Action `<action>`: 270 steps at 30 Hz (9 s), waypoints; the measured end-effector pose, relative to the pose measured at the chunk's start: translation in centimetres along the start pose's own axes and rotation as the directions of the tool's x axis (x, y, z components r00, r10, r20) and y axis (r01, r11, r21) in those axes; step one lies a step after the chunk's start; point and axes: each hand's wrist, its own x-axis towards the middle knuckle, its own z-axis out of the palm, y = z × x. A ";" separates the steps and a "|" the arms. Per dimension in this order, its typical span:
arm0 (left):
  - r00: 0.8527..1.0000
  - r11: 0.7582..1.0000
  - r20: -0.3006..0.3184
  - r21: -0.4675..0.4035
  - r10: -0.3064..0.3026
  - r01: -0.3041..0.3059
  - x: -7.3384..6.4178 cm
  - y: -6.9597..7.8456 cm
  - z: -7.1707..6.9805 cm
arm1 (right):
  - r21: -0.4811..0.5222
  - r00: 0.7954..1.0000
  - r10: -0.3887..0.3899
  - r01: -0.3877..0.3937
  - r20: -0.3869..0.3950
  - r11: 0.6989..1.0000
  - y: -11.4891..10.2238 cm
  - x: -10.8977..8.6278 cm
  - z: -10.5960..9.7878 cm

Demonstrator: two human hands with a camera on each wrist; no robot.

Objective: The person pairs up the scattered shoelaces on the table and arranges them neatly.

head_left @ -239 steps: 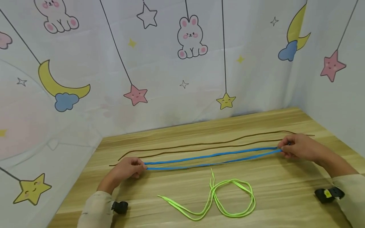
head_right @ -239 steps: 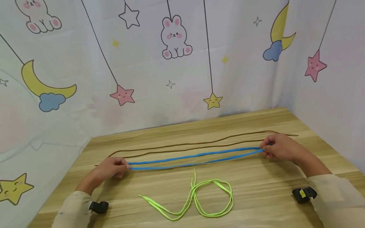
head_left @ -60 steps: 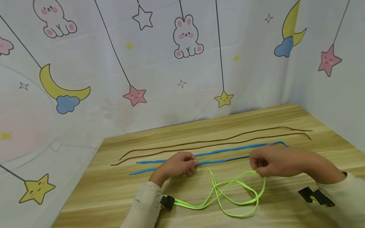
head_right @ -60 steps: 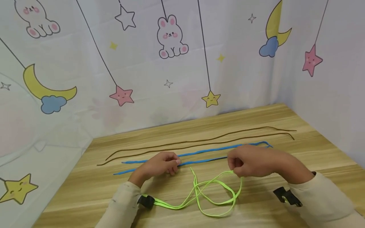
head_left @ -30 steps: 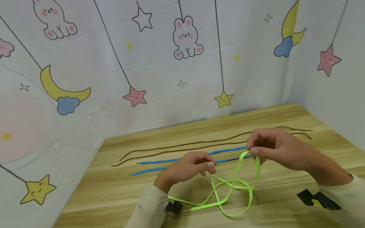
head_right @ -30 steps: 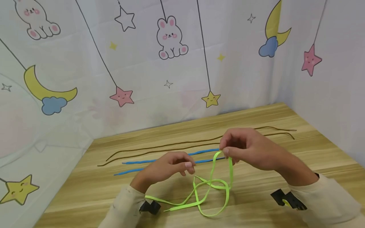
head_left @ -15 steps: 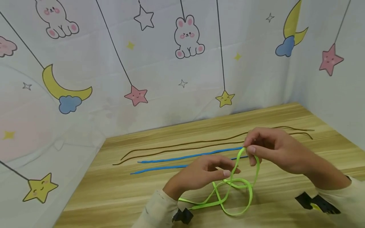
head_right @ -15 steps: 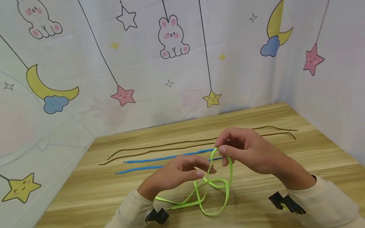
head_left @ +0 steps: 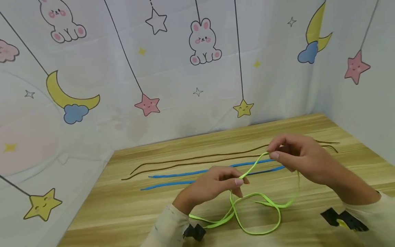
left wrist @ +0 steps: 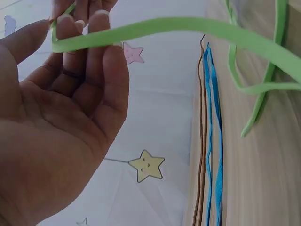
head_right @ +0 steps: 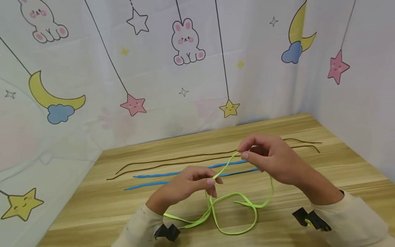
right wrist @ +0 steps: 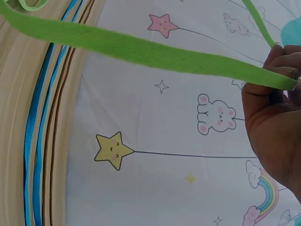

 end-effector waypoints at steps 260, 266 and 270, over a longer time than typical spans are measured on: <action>0.943 0.794 -0.028 0.532 -0.332 0.295 -8.0 -2.3 -3.1 | -0.387 0.846 0.308 -0.133 0.436 0.913 5.1 -0.4 3.8; 0.949 0.766 -0.007 0.589 -0.315 0.258 -7.2 -2.3 -2.2 | -0.378 0.822 0.326 -0.148 0.468 0.914 4.9 -0.4 4.8; 0.945 0.727 -0.024 0.632 -0.325 0.267 -7.0 -2.1 -1.7 | -0.389 0.805 0.341 -0.151 0.486 0.909 4.7 -0.5 5.6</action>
